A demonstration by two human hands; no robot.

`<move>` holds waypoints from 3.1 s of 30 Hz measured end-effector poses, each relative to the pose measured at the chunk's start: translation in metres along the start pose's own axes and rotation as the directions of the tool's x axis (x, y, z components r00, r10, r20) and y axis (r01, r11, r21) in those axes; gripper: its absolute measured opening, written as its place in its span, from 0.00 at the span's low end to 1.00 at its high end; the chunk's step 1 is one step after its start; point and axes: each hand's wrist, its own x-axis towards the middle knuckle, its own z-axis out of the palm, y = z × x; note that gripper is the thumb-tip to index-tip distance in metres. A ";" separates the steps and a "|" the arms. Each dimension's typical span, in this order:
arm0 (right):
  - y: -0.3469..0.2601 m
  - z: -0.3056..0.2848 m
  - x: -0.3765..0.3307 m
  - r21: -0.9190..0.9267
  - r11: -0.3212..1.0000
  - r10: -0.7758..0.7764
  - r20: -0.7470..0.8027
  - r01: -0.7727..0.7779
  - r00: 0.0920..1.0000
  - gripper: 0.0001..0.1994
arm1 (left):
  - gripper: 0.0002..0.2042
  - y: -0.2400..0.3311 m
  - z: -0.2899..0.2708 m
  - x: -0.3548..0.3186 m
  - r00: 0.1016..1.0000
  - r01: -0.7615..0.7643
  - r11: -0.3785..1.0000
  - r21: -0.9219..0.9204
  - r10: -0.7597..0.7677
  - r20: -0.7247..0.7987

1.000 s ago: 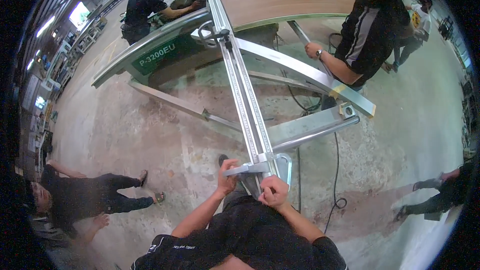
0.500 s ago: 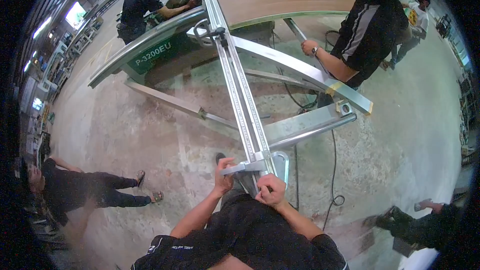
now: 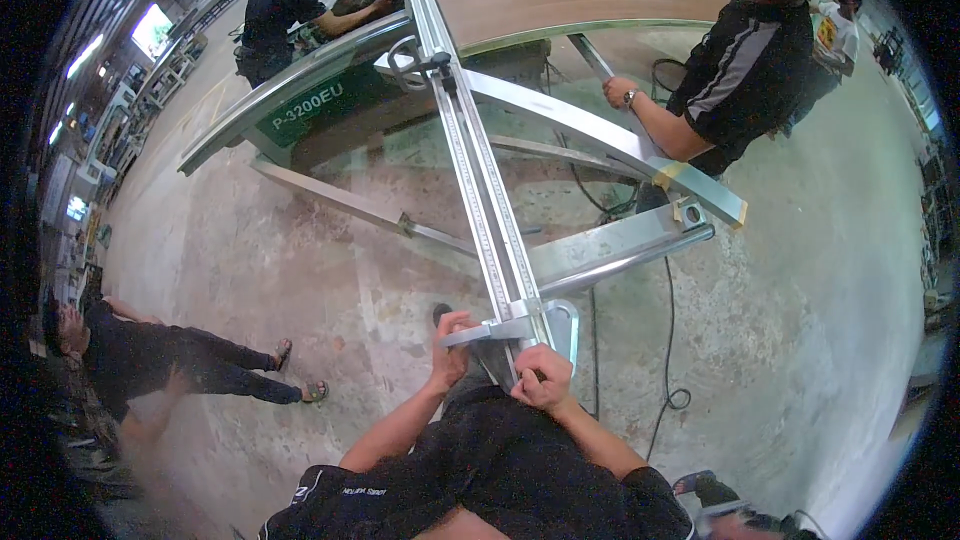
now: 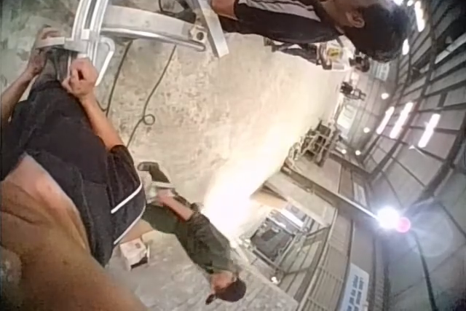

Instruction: Moving large wood panels on a production floor and adjusting a sliding table saw machine.

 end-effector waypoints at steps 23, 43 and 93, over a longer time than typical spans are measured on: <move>-0.003 -0.002 -0.004 0.052 0.992 0.111 0.014 -0.112 0.994 0.04 | 0.22 -0.036 0.003 -0.006 0.994 0.061 0.998 -0.031 -0.063 -0.087; -0.011 -0.018 0.019 0.169 0.980 0.091 0.096 -0.107 0.991 0.15 | 0.26 -0.044 -0.006 -0.007 0.966 0.233 0.936 -0.265 -0.253 -0.046; -0.089 -0.018 0.052 -0.848 0.531 0.637 0.407 0.011 0.655 0.18 | 0.15 0.070 -0.033 0.029 0.864 -0.421 0.907 0.031 0.390 0.318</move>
